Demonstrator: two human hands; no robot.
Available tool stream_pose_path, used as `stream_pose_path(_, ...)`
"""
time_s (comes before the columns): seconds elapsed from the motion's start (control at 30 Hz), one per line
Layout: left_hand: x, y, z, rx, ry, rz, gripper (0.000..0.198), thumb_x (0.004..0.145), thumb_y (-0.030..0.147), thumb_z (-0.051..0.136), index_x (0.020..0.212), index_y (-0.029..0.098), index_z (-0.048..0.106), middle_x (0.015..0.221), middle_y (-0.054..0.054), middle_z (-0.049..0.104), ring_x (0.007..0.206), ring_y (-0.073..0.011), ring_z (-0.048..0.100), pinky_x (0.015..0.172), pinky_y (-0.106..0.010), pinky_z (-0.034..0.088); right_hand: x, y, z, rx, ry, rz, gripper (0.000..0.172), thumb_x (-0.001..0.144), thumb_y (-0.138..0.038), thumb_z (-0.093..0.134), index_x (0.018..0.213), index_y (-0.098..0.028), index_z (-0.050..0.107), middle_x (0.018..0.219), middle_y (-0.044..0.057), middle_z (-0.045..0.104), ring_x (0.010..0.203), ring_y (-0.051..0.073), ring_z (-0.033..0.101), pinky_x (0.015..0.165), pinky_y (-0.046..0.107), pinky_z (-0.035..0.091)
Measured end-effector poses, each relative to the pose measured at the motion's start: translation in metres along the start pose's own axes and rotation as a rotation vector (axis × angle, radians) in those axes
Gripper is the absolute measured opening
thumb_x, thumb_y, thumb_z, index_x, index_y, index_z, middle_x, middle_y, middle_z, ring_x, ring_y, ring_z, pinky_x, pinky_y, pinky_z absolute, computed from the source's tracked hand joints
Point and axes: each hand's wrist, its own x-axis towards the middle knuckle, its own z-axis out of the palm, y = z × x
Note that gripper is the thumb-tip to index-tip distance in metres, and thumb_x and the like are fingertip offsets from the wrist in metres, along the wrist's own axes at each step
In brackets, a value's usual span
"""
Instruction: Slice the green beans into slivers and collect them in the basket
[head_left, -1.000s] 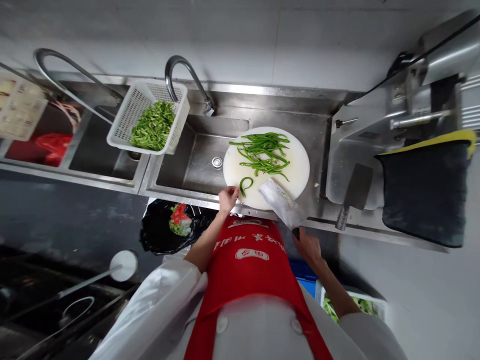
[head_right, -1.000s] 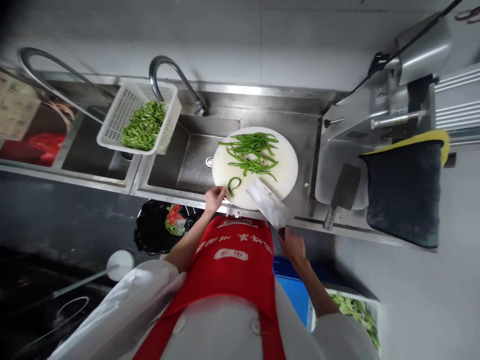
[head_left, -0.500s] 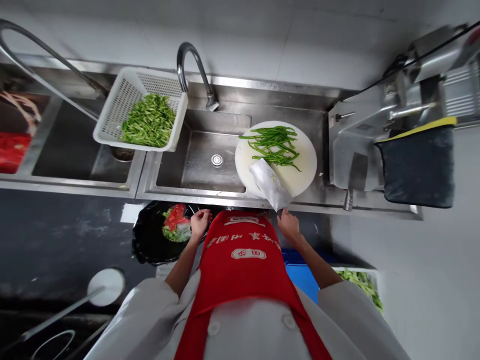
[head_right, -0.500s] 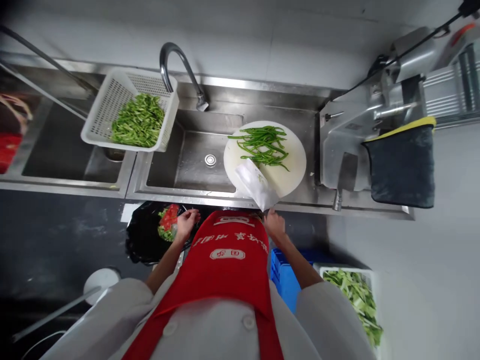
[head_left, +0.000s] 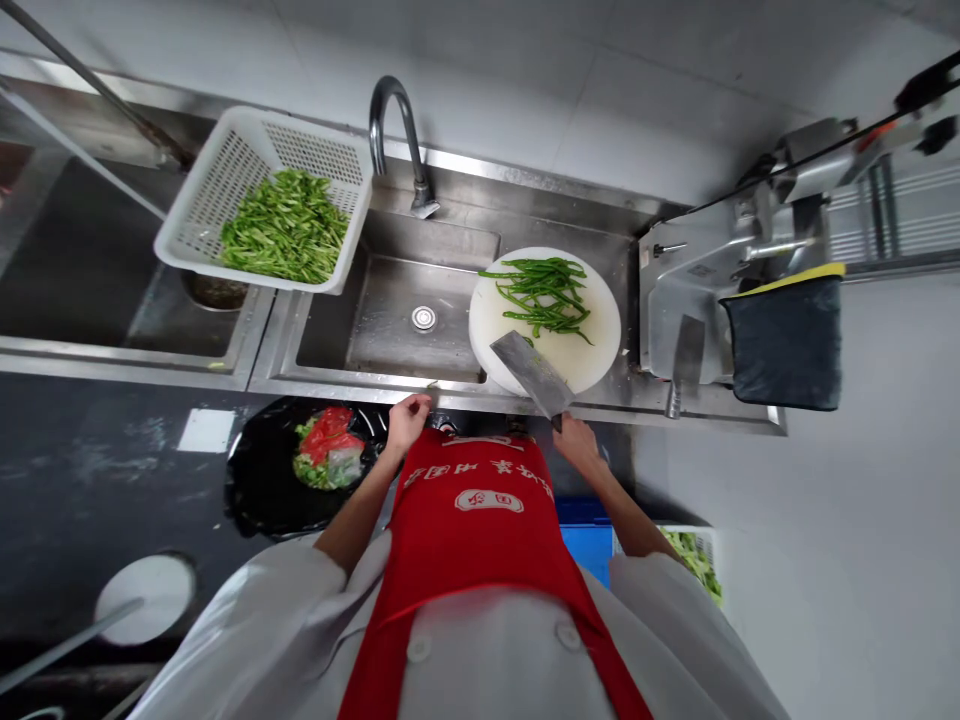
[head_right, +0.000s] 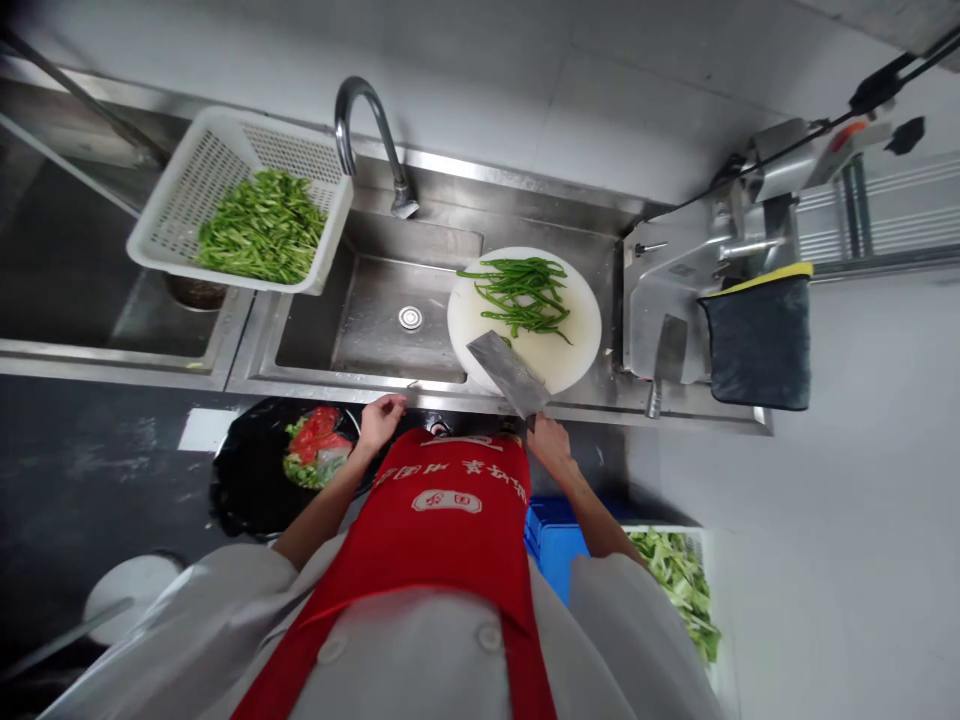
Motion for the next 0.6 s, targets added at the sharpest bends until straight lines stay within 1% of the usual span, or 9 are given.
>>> stream_pose_path(0.1,0.022,0.029,0.02,0.103,-0.004,0.175,0.025,0.087,0.036,0.059,0.093,0.016,0.072,0.086,-0.007,0.072,0.073,-0.0189,0.064,0.073,-0.031,0.053,-0.012,0.035,-0.014,0.102,0.1,-0.073,0.028,0.102,-0.034,0.043,0.109,-0.016,0.062,0.096,0.013,0.074,0.091,0.024,0.071,0.077,0.027,0.043)
stream_pose_path(0.17,0.04,0.054,0.044,0.171,-0.039,0.334,0.024,0.09,0.028,0.054,0.098,0.015,0.072,0.091,-0.009,0.071,0.075,-0.0186,0.062,0.076,-0.032,0.052,-0.019,0.059,-0.02,0.169,0.126,-0.103,0.031,0.103,-0.038,0.041,0.104,-0.016,0.063,0.092,0.011,0.074,0.088,0.023,0.07,0.075,0.026,0.041)
stream_pose_path(0.23,0.059,0.081,0.074,0.231,-0.117,0.48,0.025,0.088,0.02,0.053,0.103,0.015,0.073,0.1,-0.01,0.069,0.083,-0.0193,0.062,0.083,-0.035,0.052,-0.019,0.082,-0.023,0.206,0.106,-0.121,0.034,0.103,-0.04,0.041,0.099,-0.017,0.065,0.089,0.011,0.073,0.086,0.022,0.069,0.073,0.026,0.039)
stream_pose_path(0.3,0.078,0.105,0.105,0.314,-0.237,0.599,0.026,0.085,0.015,0.057,0.105,0.018,0.073,0.116,-0.011,0.064,0.098,-0.0222,0.06,0.094,-0.038,0.049,-0.014,0.102,-0.026,0.21,0.067,-0.143,0.034,0.103,-0.04,0.041,0.096,-0.017,0.066,0.088,0.01,0.073,0.087,0.022,0.069,0.072,0.026,0.039)
stream_pose_path(0.37,0.091,0.12,0.13,0.427,-0.358,0.671,0.024,0.083,0.017,0.063,0.103,0.021,0.075,0.127,-0.011,0.059,0.111,-0.026,0.055,0.102,-0.042,0.045,-0.004,0.12,-0.03,0.193,0.021,-0.17,0.034,0.103,-0.041,0.042,0.095,-0.018,0.066,0.088,0.009,0.073,0.088,0.022,0.068,0.073,0.026,0.038)
stream_pose_path(0.4,0.093,0.123,0.141,0.482,-0.396,0.682,0.021,0.083,0.02,0.066,0.102,0.022,0.075,0.128,-0.011,0.058,0.114,-0.0274,0.053,0.103,-0.044,0.044,0.002,0.127,-0.033,0.187,-0.001,-0.186,0.034,0.103,-0.042,0.041,0.097,-0.018,0.066,0.089,0.008,0.073,0.089,0.022,0.068,0.073,0.026,0.038)
stream_pose_path(0.43,0.092,0.125,0.15,0.52,-0.398,0.667,0.018,0.085,0.023,0.068,0.101,0.023,0.076,0.127,-0.011,0.058,0.114,-0.0281,0.052,0.103,-0.046,0.043,0.008,0.134,-0.037,0.185,-0.021,-0.2,0.035,0.104,-0.043,0.04,0.102,-0.019,0.065,0.091,0.008,0.074,0.091,0.022,0.068,0.074,0.026,0.038)
stream_pose_path(0.5,0.082,0.123,0.167,0.554,-0.288,0.596,0.017,0.087,0.029,0.068,0.101,0.022,0.076,0.121,-0.012,0.058,0.112,-0.0292,0.051,0.102,-0.048,0.043,0.02,0.144,-0.046,0.173,-0.061,-0.216,0.038,0.106,-0.045,0.036,0.115,-0.019,0.062,0.096,0.008,0.074,0.092,0.022,0.068,0.074,0.026,0.038)
stream_pose_path(0.6,0.052,0.122,0.192,0.547,0.007,0.466,0.02,0.091,0.033,0.065,0.101,0.019,0.075,0.118,-0.015,0.057,0.112,-0.0316,0.049,0.101,-0.051,0.042,0.036,0.156,-0.06,0.123,-0.127,-0.266,0.039,0.108,-0.042,0.029,0.126,-0.019,0.056,0.098,0.008,0.074,0.089,0.021,0.068,0.073,0.026,0.037)
